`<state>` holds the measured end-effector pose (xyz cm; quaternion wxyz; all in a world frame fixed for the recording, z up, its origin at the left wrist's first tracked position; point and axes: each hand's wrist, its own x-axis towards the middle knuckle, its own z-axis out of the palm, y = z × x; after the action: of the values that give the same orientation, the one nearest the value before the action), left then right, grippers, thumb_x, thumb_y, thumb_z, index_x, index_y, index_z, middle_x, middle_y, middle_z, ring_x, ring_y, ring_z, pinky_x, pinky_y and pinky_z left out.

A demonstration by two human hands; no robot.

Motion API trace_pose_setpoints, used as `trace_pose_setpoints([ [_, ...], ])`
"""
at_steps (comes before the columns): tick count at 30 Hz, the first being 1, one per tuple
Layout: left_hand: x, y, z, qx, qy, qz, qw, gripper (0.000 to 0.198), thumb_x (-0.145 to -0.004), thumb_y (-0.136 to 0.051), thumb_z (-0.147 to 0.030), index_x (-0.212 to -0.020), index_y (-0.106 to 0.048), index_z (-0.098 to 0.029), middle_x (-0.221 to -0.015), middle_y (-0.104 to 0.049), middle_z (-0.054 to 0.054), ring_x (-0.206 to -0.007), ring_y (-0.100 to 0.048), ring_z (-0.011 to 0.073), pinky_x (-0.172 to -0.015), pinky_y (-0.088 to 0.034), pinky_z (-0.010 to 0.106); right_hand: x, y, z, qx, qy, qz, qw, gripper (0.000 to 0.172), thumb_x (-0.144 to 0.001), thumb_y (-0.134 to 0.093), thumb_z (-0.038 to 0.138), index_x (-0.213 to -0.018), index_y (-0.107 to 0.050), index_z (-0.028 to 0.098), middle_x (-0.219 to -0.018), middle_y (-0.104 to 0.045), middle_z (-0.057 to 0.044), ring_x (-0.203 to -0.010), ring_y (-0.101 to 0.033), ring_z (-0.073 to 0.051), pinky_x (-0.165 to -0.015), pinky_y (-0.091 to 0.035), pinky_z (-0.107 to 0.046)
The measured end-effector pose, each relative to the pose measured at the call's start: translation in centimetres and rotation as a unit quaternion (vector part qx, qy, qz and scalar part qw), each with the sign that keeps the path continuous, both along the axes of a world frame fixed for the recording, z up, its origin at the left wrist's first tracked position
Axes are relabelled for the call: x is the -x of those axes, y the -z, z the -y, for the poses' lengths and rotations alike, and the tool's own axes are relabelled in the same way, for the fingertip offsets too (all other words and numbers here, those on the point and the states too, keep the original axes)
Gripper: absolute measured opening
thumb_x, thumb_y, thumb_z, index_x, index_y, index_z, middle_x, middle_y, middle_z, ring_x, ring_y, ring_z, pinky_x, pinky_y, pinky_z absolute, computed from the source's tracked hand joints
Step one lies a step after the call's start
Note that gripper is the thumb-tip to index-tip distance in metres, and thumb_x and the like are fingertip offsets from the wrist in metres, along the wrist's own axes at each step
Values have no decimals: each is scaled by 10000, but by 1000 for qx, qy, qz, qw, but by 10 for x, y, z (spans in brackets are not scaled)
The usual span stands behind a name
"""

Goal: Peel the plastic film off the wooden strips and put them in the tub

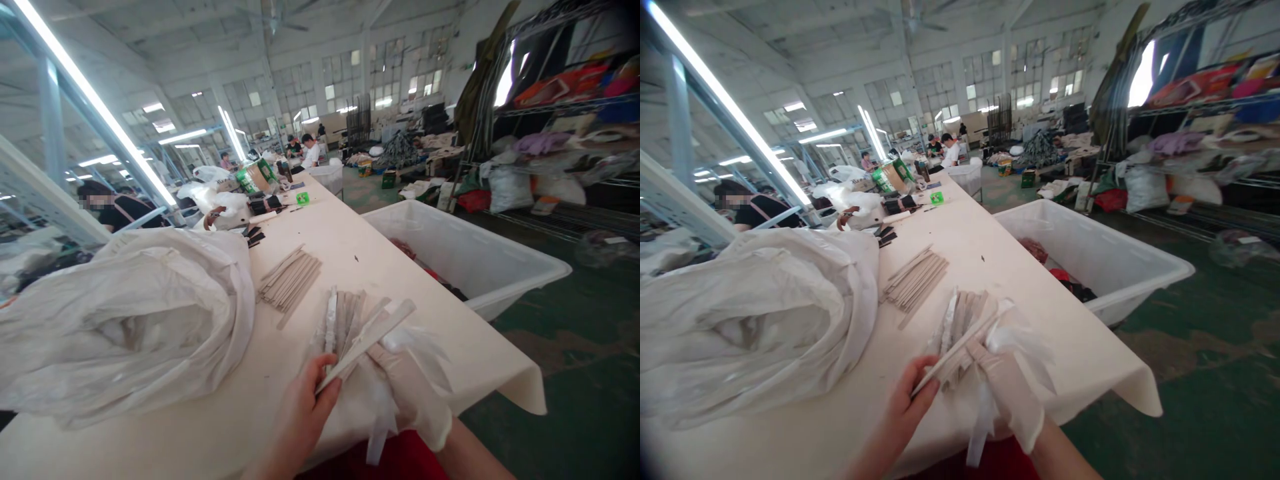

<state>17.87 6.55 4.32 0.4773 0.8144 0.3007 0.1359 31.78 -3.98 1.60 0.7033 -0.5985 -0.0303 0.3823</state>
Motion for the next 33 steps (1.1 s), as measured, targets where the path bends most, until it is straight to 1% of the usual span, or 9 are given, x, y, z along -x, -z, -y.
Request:
trace_pose_setpoints([
  [3,-13,14,6,21,-19,20,999,387,-871,-461,-441,-1142,-552,-180,-755,-588,20,-654,-522,172,-607,-405,268,19,0,-1,-34,-78,-61,995,357,-606,-777,529,-658,-711,182,-628,-686,-45,-624,-643,-260,-617,-504,-352],
  [9,-15,25,7,31,-4,-14,999,345,-859,-485,-487,-1012,-580,-192,-718,-603,13,-642,-537,182,-599,-399,277,8,-13,0,-119,18,-130,984,389,-657,-720,579,-728,-707,197,-666,-696,-57,-663,-657,-245,-593,-517,-326],
  [14,-23,24,11,31,-47,27,998,324,-845,-502,-467,-1006,-561,-192,-877,-664,56,-799,-600,213,-710,-447,308,19,1,-3,-174,-29,-176,968,354,-616,-807,468,-781,-705,172,-712,-704,-42,-625,-636,-212,-593,-504,-307],
  [19,-17,30,15,21,-6,-16,1000,306,-853,-502,-468,-964,-561,-189,-692,-581,-6,-629,-537,170,-581,-388,262,2,12,1,-147,68,-207,965,289,-611,-808,442,-648,-663,194,-543,-622,15,-450,-528,-142,-452,-438,-258],
  [22,-27,33,19,-11,-8,-17,1000,275,-870,-490,-422,-988,-562,-184,-728,-607,11,-687,-570,182,-631,-401,272,3,9,-3,-155,39,-219,962,298,-580,-833,387,-565,-618,182,-521,-597,10,-426,-488,-125,-427,-406,-248],
  [24,-40,33,16,-36,-14,-17,999,265,-880,-477,-400,-1004,-563,-183,-804,-642,39,-764,-599,198,-697,-418,291,3,7,-4,-167,29,-213,962,351,-599,-830,389,-500,-570,175,-424,-481,42,-366,-381,-86,-368,-331,-220],
  [27,-62,31,0,-89,-31,-35,995,271,-916,-411,-377,-1033,-561,-184,-851,-650,56,-817,-609,209,-731,-423,303,-10,10,2,-202,20,-231,952,283,-677,-791,393,-647,-660,144,-423,-392,81,-351,-297,-49,-337,-277,-171],
  [30,-76,26,-20,-189,-52,-56,979,283,-938,-341,-310,-957,-586,-170,-910,-625,91,-854,-594,216,-762,-419,318,-31,16,11,-225,9,-273,935,236,-697,-766,268,-885,-706,139,-561,-562,47,-423,-451,-60,-414,-404,-159],
  [33,-79,19,-26,-244,-65,-39,967,284,-931,-344,-291,-860,-592,-170,-930,-592,94,-855,-573,205,-773,-413,311,-39,18,16,-223,2,-270,937,223,-701,-737,200,-914,-711,142,-824,-712,-44,-679,-646,-129,-638,-535,-206],
])
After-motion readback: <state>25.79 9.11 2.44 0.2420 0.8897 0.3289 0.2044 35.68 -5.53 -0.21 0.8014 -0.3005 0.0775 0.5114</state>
